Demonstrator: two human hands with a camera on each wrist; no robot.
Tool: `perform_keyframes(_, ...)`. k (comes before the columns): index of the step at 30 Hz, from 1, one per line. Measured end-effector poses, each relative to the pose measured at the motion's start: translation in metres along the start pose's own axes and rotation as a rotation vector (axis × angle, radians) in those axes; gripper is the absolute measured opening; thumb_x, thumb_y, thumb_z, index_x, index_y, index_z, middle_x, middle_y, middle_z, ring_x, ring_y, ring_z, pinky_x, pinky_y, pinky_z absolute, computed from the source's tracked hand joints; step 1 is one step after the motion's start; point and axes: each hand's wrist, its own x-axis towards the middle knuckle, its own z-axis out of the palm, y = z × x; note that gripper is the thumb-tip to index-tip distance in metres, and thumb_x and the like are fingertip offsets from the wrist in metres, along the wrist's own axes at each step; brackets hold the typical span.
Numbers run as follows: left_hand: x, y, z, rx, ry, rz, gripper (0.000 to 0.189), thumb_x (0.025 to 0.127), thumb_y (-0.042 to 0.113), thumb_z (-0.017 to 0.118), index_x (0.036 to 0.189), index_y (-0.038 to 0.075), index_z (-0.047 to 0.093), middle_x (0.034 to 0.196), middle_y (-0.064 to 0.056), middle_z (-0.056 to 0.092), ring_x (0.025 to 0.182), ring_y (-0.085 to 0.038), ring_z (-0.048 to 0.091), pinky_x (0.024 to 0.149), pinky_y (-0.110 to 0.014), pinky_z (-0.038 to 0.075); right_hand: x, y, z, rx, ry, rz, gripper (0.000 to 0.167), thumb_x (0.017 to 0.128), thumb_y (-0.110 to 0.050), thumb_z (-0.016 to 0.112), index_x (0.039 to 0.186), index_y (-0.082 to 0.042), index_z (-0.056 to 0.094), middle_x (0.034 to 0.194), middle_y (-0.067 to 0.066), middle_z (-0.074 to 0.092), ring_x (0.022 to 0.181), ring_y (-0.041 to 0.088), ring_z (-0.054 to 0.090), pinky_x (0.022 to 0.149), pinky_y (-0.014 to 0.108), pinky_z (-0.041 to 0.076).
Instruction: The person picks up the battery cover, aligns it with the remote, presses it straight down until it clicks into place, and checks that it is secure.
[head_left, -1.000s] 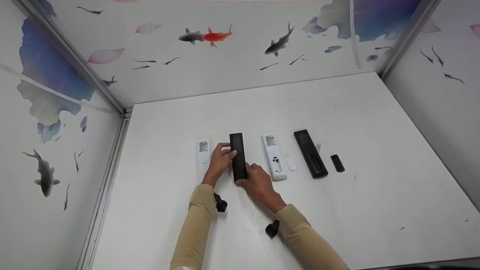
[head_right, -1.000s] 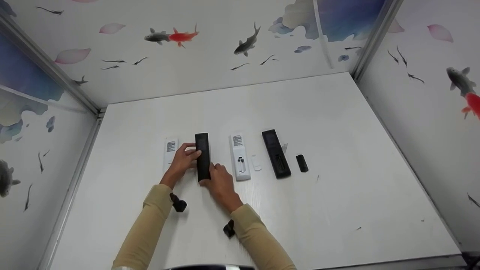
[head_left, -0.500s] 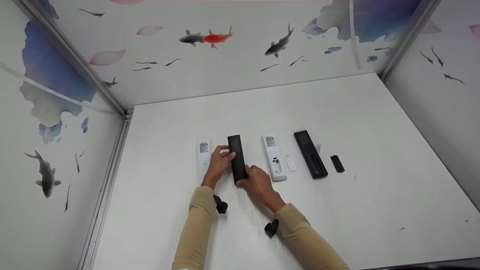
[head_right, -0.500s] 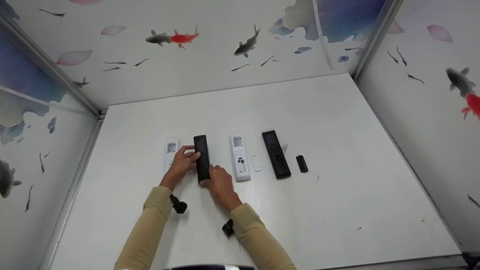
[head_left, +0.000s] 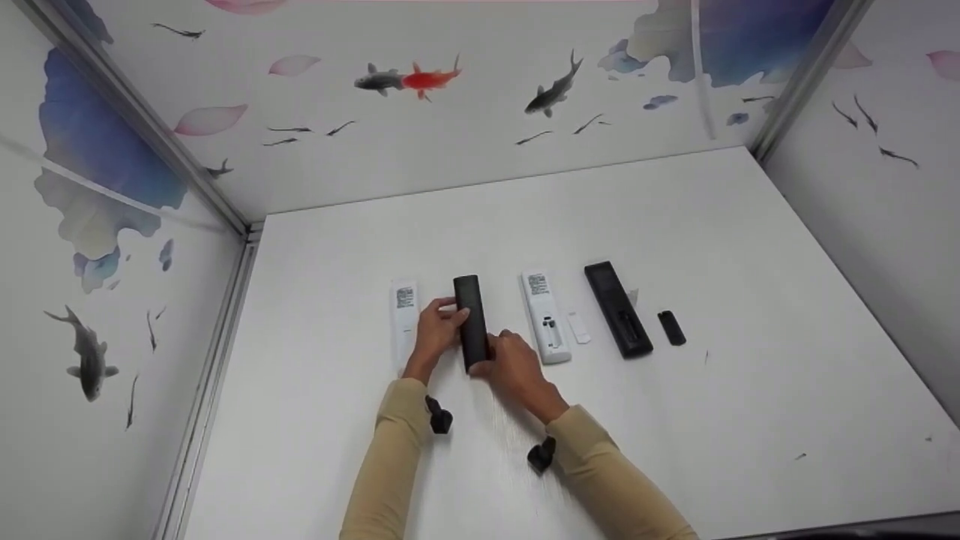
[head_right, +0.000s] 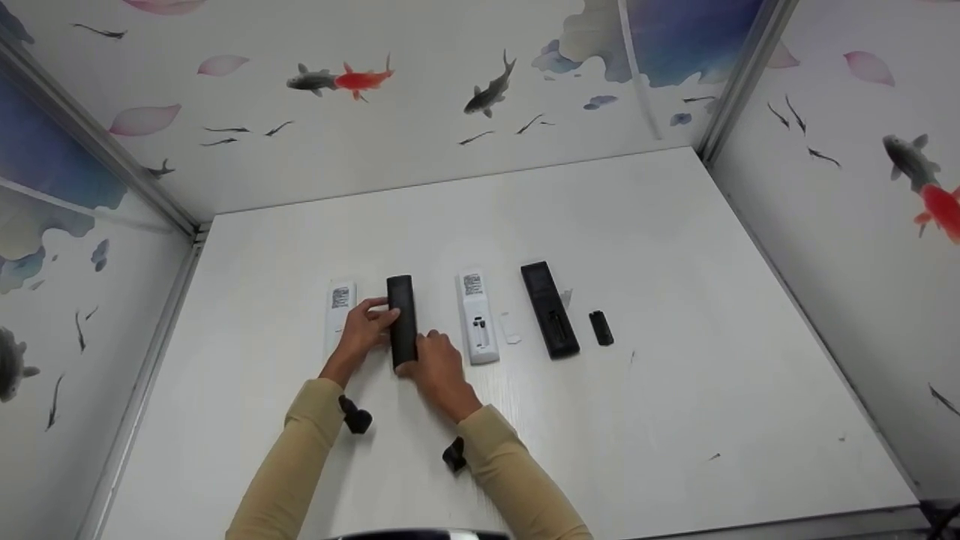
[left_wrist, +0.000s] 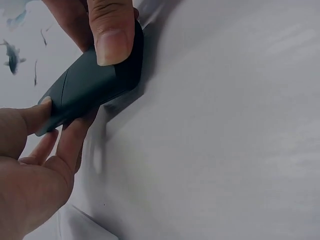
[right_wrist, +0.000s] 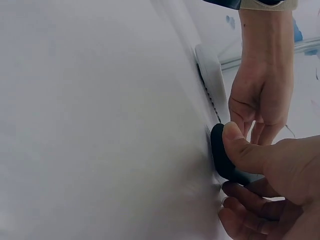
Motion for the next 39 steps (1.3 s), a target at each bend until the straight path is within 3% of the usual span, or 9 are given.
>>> perform_keyframes(5, 0.000, 0.002, 0.002, 0.067, 0.023, 0.016, 0.040, 0.097, 0.025, 0.067, 0.131, 0.005, 0.061, 0.109, -0.019, 0.073, 0.085, -0.024, 0.072, 0.068, -0.029, 0.056, 0.002, 0.001, 0.000, 0.021, -0.008, 0.001, 0.041, 0.077, -0.029, 0.086, 0.107, -0.005, 0.072, 0.083, 0.009, 0.060, 0.073, 0.018, 0.049, 0.071, 0.038, 0.048)
perform_keyframes(17, 0.003, 0.001, 0.006, 0.143, 0.105, 0.027, 0.038, 0.096, 0.024, 0.068, 0.127, 0.002, 0.065, 0.110, -0.019, 0.074, 0.098, -0.029, 0.072, 0.085, -0.036, 0.056, 0.006, 0.001, -0.001, 0.081, 0.012, -0.003, 0.035, 0.077, -0.024, 0.085, 0.106, -0.006, 0.074, 0.085, 0.010, 0.062, 0.077, 0.019, 0.050, 0.073, 0.038, 0.048)
perform_keyframes(26, 0.003, 0.001, 0.011, 0.191, 0.116, 0.006, 0.037, 0.096, 0.023, 0.068, 0.126, 0.000, 0.065, 0.109, -0.019, 0.074, 0.097, -0.029, 0.072, 0.085, -0.038, 0.057, 0.008, 0.007, 0.000, 0.145, 0.004, 0.012, 0.031, 0.080, -0.020, 0.083, 0.107, -0.008, 0.077, 0.084, 0.008, 0.064, 0.078, 0.018, 0.047, 0.073, 0.035, 0.045)
perform_keyframes(34, 0.000, 0.002, 0.008, 0.173, 0.113, 0.001, 0.036, 0.095, 0.020, 0.068, 0.123, -0.002, 0.066, 0.111, -0.020, 0.074, 0.102, -0.030, 0.071, 0.089, -0.038, 0.056, 0.003, 0.005, 0.000, 0.154, -0.003, 0.017, 0.032, 0.083, -0.022, 0.081, 0.111, -0.007, 0.075, 0.088, 0.009, 0.062, 0.079, 0.018, 0.049, 0.074, 0.035, 0.047)
perform_keyframes(39, -0.002, 0.003, 0.007, 0.178, 0.109, -0.017, 0.037, 0.095, 0.021, 0.068, 0.125, -0.002, 0.066, 0.114, -0.019, 0.073, 0.101, -0.028, 0.071, 0.083, -0.034, 0.057, 0.001, 0.003, 0.000, 0.172, -0.009, 0.032, 0.032, 0.084, -0.021, 0.080, 0.112, -0.007, 0.075, 0.089, 0.010, 0.062, 0.080, 0.018, 0.049, 0.075, 0.036, 0.046)
